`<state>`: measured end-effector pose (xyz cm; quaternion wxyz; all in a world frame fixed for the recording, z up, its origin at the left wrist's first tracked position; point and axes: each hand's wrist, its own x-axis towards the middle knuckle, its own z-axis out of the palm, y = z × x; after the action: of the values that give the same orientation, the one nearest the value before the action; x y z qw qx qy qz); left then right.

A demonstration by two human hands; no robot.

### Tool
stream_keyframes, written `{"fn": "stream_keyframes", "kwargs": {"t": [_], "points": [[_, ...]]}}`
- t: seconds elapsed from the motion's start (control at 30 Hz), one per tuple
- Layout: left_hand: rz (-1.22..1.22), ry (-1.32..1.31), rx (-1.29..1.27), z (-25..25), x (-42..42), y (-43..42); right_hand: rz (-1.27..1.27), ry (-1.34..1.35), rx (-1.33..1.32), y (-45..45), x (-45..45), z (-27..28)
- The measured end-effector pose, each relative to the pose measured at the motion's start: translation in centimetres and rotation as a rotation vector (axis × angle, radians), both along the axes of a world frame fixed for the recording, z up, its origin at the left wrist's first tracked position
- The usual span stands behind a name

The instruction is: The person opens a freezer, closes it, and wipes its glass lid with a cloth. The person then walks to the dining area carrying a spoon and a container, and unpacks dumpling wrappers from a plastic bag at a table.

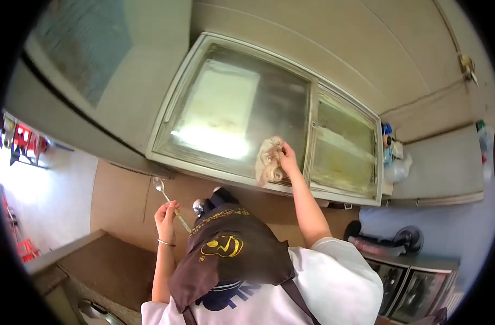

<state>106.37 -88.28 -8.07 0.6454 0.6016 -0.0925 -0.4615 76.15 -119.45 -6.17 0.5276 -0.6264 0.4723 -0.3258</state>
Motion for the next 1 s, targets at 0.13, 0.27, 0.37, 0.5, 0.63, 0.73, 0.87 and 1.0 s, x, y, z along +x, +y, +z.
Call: {"fn": "stream_keyframes", "kwargs": {"t": [0.13,0.27,0.37,0.5,0.63,0.73,0.87,1.0], "points": [[-0.012,-0.041,-0.053,1.2,-1.0,0.8,-0.098,0.164,-0.428,-0.9,-5.3,-4.7],[-0.029,-0.091,-0.085,3.3,-3.4,1.0,0.365,0.880,-0.503,7.7,4.7,2.7],[-0.025,-0.096,-0.068,4.7,-6.2,0.0,0.225,0.598,-0.880,12.3,4.6,2.8],[0.016,-0.132,-0.152,6.7,-10.4,-2.4,0.429,0.401,-0.860,10.7,-0.7,1.9],[0.048,-0.100,-0.174,8.1,-14.9,-6.0,-0.008,0.465,-0.802,6.7,-9.6,2.9],[-0.085,-0.087,-0.166,9.0,-17.6,-9.3,0.058,0.476,-0.723,6.1,-14.3,3.0],[-0.140,-0.122,-0.145,12.3,-21.7,-15.0,0.138,0.503,-0.670,3.6,-27.0,-0.8],[-0.141,-0.164,-0.104,14.0,-23.8,-17.5,-0.464,0.959,-0.722,2.7,-45.7,2.7]]}}
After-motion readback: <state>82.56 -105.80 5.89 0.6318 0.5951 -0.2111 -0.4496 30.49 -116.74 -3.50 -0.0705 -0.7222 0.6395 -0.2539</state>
